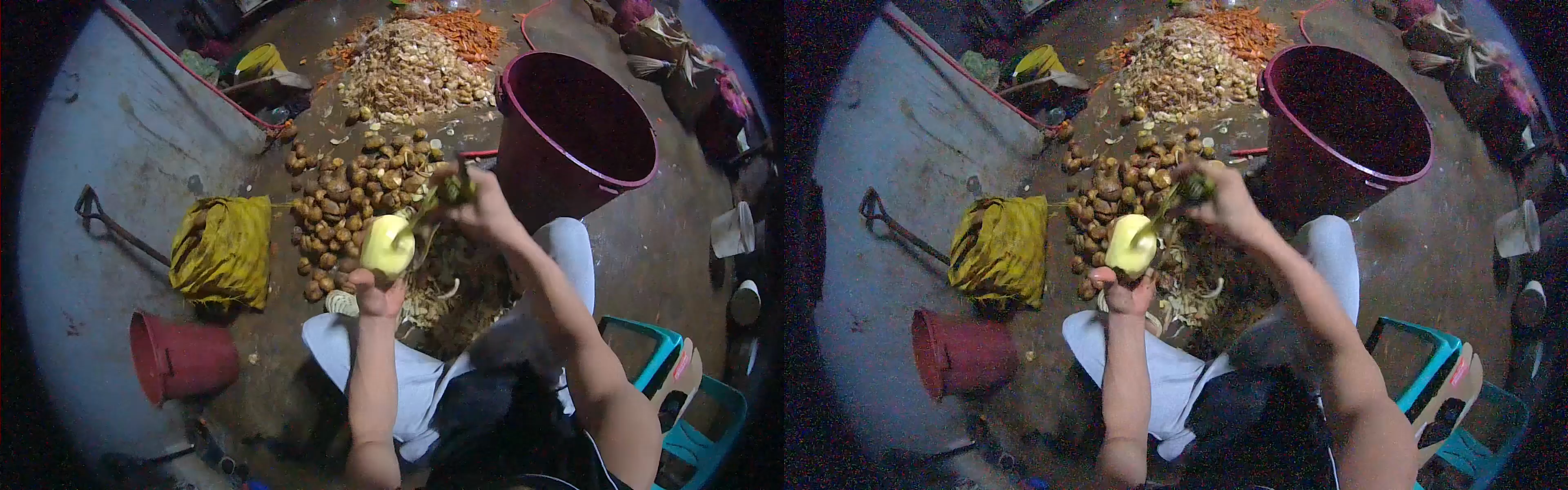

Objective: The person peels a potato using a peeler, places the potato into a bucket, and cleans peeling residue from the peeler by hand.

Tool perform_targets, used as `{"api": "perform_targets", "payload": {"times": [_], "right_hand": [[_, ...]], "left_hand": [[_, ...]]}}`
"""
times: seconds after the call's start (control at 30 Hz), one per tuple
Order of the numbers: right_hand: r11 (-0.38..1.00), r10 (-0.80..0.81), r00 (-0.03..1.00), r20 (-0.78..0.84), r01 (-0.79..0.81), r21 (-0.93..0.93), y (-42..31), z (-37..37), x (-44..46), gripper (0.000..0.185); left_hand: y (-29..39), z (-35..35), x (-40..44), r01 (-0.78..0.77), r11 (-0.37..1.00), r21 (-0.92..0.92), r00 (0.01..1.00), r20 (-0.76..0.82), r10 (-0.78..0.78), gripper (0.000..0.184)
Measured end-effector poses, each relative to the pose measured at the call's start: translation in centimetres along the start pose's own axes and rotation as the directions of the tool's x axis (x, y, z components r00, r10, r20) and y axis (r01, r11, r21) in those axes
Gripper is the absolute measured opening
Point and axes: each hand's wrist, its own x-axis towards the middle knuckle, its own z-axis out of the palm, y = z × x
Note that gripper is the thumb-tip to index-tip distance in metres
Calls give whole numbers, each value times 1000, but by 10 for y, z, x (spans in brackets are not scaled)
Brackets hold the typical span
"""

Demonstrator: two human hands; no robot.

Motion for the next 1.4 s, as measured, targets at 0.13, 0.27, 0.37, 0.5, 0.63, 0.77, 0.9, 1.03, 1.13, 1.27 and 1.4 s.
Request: {"api": "perform_targets", "payload": {"times": [0.13,0.27,0.37,0.5,0.63,0.77,0.9,1.03,1.13,1.27,1.4], "right_hand": [[999,41,997,-67,-44,-31,3,-16,19,48],[992,-103,993,52,106,-65,-23,2,-4,48],[1000,16,998,-55,-15,25,12,-9,8,48],[996,88,996,-13,-88,6,7,-24,21,47],[981,-192,980,49,194,-28,-45,8,-10,45],[994,-22,998,-63,15,-110,4,-8,18,46],[998,-2,1000,-27,4,55,5,-6,18,45],[927,-344,939,15,342,-155,-55,18,-16,41],[990,-13,988,-153,34,134,-21,4,-1,41],[998,4,975,-221,10,63,17,-20,17,43],[998,-31,983,-180,19,-66,17,-14,14,43]], "left_hand": [[14,8,4,252,923,-289,906,406,-120,109],[8,20,2,51,995,-88,975,221,-31,109],[6,5,2,147,965,-217,964,252,-90,110],[7,9,5,309,855,-417,890,444,-106,114],[8,46,-1,129,967,-219,968,240,-75,115],[-6,22,3,181,914,-364,954,292,-72,111],[-3,31,3,273,793,-544,903,428,-17,110],[-2,32,4,261,695,-670,956,280,-89,109],[-1,27,4,290,705,-647,928,371,-41,109],[10,37,3,208,755,-622,938,345,26,106],[13,29,4,157,895,-418,981,170,-93,92]]}}
